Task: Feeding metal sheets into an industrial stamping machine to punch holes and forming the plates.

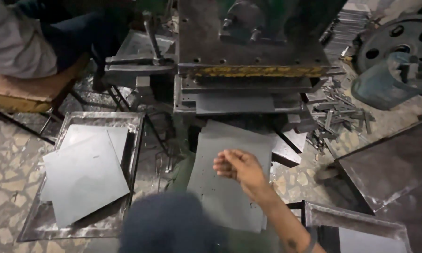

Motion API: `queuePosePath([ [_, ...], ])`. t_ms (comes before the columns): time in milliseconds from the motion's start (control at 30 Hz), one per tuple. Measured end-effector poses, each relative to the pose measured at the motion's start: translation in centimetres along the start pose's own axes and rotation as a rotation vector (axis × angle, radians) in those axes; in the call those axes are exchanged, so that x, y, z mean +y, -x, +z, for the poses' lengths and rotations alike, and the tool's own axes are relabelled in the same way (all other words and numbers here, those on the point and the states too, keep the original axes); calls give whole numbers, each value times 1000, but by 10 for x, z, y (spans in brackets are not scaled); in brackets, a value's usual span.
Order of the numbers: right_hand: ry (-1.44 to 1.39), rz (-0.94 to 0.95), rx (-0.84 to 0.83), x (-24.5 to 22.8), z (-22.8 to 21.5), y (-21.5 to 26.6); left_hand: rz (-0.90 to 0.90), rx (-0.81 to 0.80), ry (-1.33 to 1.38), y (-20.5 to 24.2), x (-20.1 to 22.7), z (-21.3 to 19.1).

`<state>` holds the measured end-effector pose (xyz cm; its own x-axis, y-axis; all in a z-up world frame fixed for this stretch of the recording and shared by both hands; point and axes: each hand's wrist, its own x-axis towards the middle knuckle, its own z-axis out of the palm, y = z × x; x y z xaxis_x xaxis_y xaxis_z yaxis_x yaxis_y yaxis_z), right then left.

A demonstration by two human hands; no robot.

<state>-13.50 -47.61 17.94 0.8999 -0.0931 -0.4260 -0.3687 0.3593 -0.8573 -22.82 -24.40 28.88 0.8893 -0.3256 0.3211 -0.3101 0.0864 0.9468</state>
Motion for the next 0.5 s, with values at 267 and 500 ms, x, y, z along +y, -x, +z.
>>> queuePosePath([
  [267, -277, -220, 153, -30, -12, -61, -787, 378, 404, -132, -104, 3],
  [500, -323, -221, 238, -40, -8, -94, -639, 592, 420, -171, -152, 20],
])
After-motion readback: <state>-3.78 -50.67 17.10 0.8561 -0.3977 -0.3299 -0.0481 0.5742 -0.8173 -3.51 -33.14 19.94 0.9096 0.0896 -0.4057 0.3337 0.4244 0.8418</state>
